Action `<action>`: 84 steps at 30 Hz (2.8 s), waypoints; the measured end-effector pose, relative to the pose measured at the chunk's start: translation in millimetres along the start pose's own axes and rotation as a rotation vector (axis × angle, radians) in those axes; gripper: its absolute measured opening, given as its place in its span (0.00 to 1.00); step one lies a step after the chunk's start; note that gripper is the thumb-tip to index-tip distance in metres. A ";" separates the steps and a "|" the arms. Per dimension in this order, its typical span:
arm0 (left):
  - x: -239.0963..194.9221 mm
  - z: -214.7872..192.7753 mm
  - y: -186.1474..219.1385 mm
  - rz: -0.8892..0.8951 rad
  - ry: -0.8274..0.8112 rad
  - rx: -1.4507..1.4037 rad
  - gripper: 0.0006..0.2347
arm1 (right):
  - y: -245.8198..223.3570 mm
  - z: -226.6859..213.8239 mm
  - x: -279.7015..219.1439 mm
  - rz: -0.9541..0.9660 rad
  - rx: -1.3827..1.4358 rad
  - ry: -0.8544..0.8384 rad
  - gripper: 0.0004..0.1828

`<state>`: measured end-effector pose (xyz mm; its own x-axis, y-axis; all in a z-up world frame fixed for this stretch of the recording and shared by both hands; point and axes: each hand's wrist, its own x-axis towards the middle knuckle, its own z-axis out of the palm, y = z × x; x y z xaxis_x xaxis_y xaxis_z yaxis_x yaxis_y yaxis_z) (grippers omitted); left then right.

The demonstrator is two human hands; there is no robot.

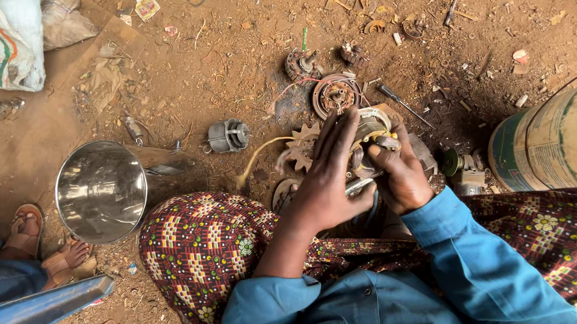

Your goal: The person sits on the ground and uses a screwdriver and hammer to disassemble a small electric motor. They remove screws, separate the housing, and extract the rotor, placing parts on the dirt floor.

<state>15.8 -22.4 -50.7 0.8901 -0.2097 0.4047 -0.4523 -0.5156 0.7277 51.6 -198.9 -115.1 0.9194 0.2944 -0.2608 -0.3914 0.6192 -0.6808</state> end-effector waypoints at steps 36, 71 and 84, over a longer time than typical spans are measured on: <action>-21.8 92.3 -126.4 -1.212 0.842 -1.402 0.24 | 55.6 -245.9 243.3 0.160 -1.937 0.219 0.42; 14.1 55.5 -104.3 -0.817 0.824 -1.661 0.26 | -101.3 1.2 -53.1 0.060 -0.497 0.033 0.12; 13.0 41.9 -64.4 -0.856 0.773 -1.509 0.26 | -26.4 -19.4 -135.0 -0.061 -0.972 0.009 0.15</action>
<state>58.9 -26.7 -115.6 0.8475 0.2598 -0.4628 -0.0100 0.8797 0.4755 -61.4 -269.1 -75.2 0.9387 0.2742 -0.2091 -0.1441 -0.2391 -0.9602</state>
